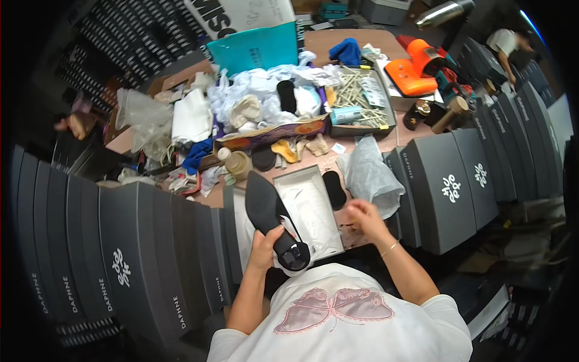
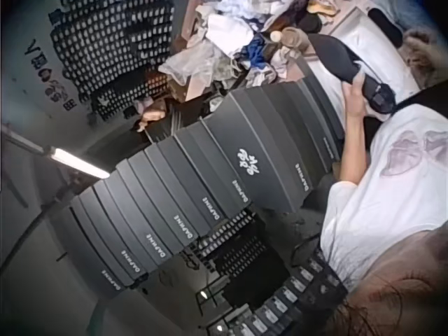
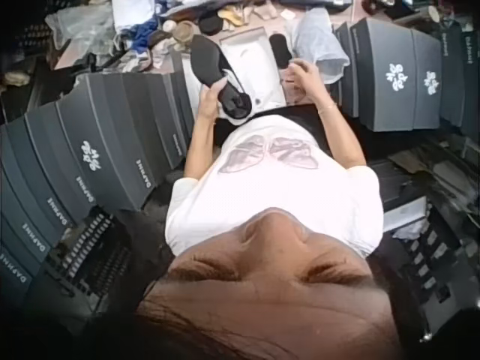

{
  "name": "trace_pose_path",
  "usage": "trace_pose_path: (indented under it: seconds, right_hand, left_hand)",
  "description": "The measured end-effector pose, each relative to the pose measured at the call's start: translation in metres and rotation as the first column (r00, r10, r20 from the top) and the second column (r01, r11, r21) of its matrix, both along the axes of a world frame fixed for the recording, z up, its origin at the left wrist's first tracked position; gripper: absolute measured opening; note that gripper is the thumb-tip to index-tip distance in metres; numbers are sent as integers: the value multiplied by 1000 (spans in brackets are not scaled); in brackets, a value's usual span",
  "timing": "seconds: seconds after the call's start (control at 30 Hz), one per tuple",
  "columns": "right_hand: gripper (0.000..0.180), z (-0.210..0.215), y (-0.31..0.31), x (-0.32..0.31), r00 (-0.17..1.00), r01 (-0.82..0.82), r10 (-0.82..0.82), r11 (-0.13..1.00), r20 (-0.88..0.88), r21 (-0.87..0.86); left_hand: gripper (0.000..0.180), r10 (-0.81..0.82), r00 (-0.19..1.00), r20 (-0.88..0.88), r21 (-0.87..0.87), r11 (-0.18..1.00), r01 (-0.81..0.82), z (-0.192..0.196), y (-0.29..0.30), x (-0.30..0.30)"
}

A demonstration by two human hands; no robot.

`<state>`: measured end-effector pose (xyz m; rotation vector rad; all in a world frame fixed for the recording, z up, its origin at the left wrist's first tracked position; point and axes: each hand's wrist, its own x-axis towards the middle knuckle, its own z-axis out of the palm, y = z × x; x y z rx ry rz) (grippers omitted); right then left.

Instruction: Cleaning a pair of black high-heeled shoes with a brush and packing them into a shoebox with tissue paper.

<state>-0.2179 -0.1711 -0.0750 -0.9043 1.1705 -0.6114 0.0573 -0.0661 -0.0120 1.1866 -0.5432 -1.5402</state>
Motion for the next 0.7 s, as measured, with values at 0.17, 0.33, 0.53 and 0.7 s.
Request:
trace_pose_path:
  seconds: [0.17,0.33,0.53,0.7]
  right_hand:
    - [44,-102,-75,43,733,-530,-35,596,-679,-603]
    - [50,-135,-81,60,655,-620,-63,525,-753,-583]
    - [42,-47,-137,115,886,-428,55,481,-461,-765]
    - [43,-52,-177,232,703,-699,110,-73,-703,-711]
  left_hand:
    - [27,-248,965,85,53,968,244,1,12,-15]
    - [28,-181,977,110,61,983,175,-11,24,-16]
    - [38,13,999,-48,25,1000,-12,-39,38,-18]
    - [66,134,955,-265,-11,990,-142,-33,47,-17]
